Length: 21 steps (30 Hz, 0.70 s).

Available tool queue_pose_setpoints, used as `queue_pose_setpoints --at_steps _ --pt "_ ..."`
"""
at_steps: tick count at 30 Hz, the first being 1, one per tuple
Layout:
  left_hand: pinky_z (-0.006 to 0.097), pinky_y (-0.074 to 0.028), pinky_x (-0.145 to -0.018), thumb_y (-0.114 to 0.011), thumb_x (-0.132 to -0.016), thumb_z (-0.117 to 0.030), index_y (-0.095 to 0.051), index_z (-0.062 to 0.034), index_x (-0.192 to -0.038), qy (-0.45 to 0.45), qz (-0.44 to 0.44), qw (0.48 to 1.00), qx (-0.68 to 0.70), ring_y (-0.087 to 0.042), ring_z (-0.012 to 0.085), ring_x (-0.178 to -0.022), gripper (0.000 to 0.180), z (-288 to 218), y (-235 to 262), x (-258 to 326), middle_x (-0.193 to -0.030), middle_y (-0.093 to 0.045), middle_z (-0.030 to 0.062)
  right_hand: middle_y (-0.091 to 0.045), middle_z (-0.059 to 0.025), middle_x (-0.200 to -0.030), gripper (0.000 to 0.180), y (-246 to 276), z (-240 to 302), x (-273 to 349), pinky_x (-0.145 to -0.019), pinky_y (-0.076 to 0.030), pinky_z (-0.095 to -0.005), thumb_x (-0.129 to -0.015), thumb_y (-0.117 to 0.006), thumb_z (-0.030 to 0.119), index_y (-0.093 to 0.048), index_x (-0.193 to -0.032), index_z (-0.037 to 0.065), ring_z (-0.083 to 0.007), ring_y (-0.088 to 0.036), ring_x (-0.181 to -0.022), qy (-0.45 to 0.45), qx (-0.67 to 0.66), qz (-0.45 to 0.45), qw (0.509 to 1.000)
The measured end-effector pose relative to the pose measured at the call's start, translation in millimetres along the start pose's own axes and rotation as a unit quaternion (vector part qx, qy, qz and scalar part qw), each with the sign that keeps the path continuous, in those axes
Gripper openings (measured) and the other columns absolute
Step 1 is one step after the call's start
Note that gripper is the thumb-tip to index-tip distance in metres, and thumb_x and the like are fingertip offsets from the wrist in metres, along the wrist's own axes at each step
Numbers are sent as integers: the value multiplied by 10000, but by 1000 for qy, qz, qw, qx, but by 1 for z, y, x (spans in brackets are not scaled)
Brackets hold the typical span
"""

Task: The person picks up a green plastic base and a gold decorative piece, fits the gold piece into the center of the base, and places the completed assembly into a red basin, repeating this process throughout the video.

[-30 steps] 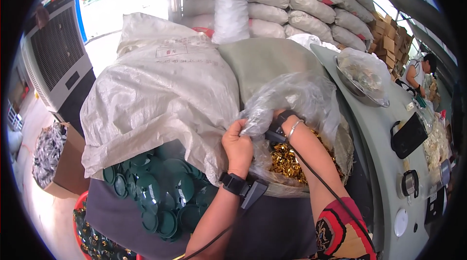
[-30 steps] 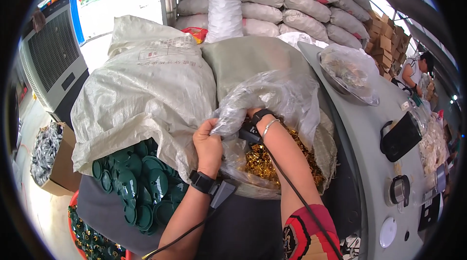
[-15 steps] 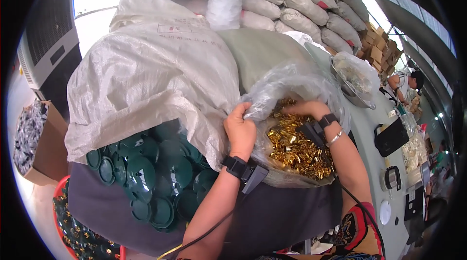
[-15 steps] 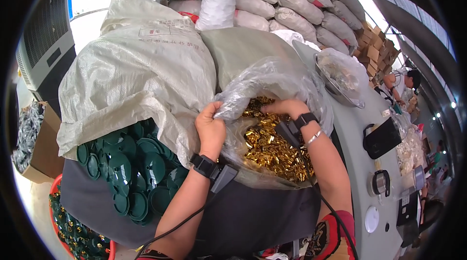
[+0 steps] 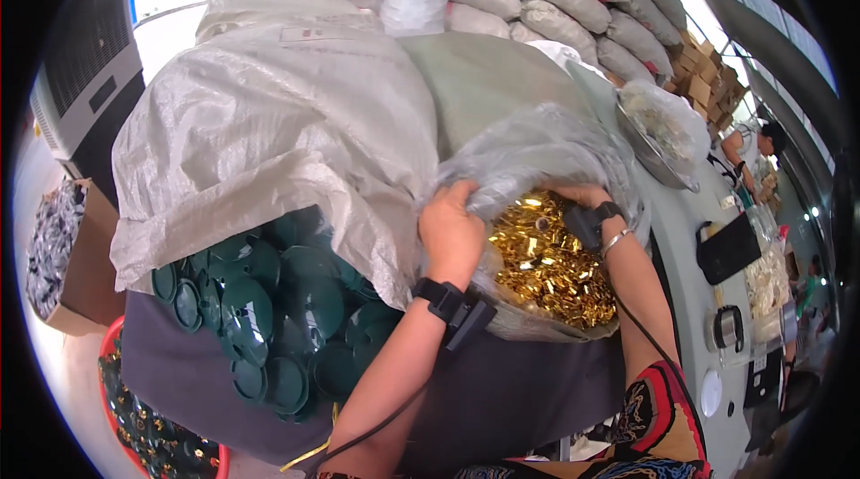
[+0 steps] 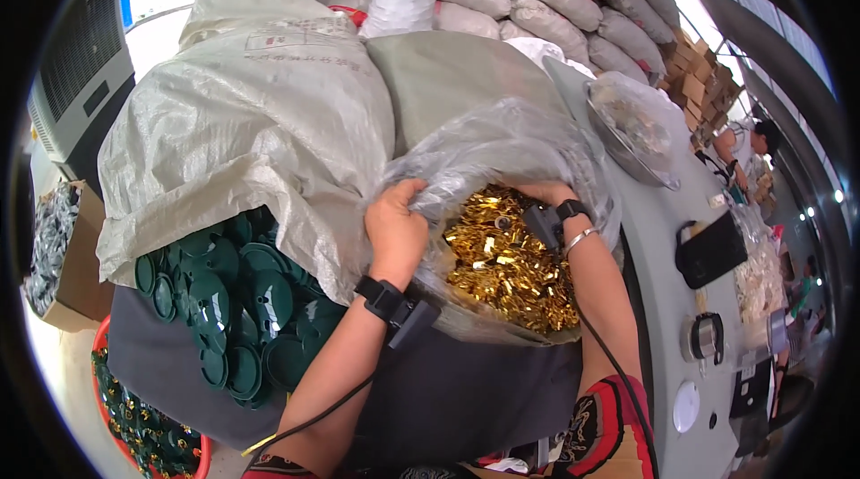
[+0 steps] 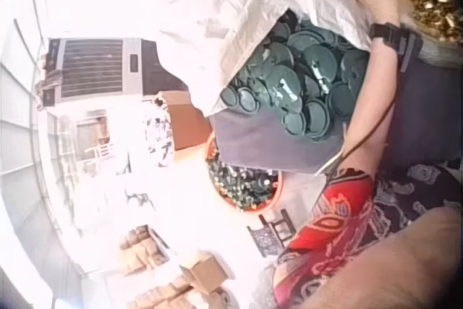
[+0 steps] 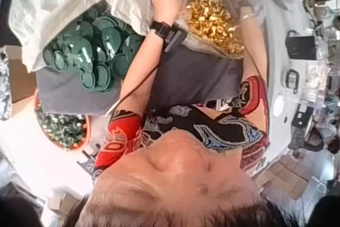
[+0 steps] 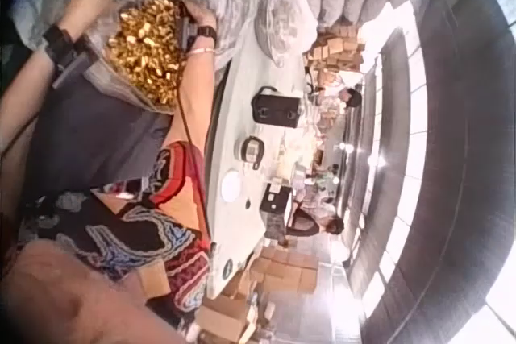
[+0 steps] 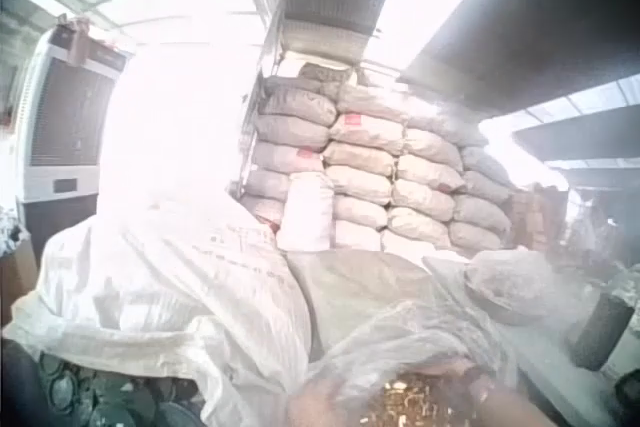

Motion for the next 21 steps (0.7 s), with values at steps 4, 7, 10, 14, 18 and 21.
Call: queue_pose_setpoints --at_steps 4,7,10,14,18,21 --pt "439 -490 -720 -576 -638 37 -674 -80 -965 -19 36 996 -77 -615 385 -806 361 -6 -4 4 -886 -637 187 -521 -211 -1305 695 -17 41 52 -1004 -390 -327 -738 -618 449 -520 -1289 38 -311 -517 -1178 4 34 -26 999" --pt "450 -492 -693 -672 -628 -17 -655 -85 -989 -54 59 989 -127 -615 381 -807 368 -9 -10 7 -896 -623 179 -575 -191 -1239 608 -15 75 88 -962 -414 -345 -741 -653 307 -533 -1249 -5 -291 -549 -1126 40 85 -85 992" --pt "447 -495 -704 -651 -653 -18 -655 -88 -993 -49 79 982 -162 -617 377 -815 347 2 -20 14 -897 -622 180 -590 -198 -1203 568 -18 89 107 -950 -423 -346 -718 -653 278 -562 -1206 1 -308 -559 -1101 54 73 -87 992" --pt "461 -492 -744 -602 -699 -19 -648 -69 -1008 -53 95 978 -180 -614 391 -838 317 17 -25 22 -898 -629 199 -626 -178 -1128 507 -41 97 118 -905 -455 -357 -722 -637 283 -591 -1170 52 -294 -598 -1032 73 21 -44 996" --pt "461 -486 -778 -636 -727 -79 -605 2 -1086 -99 138 978 -123 -614 400 -879 369 9 -31 22 -934 -646 233 -623 -177 -1156 528 -35 98 137 -933 -451 -379 -723 -600 319 -598 -1197 86 -311 -586 -1087 77 52 -79 993" --pt "471 -479 -787 -690 -733 -180 -586 -32 -1117 -66 155 973 -160 -613 406 -883 424 5 -28 23 -916 -638 246 -600 -180 -1195 562 -38 100 153 -967 -425 -395 -721 -568 328 -567 -1243 119 -319 -560 -1125 57 50 -72 995"
Point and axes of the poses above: each hand's wrist, its own x-axis away from the middle knuckle, its own y-axis out of the back of the hand, z = x × y, the point moved 10 cm from there along -x, towards the middle knuckle
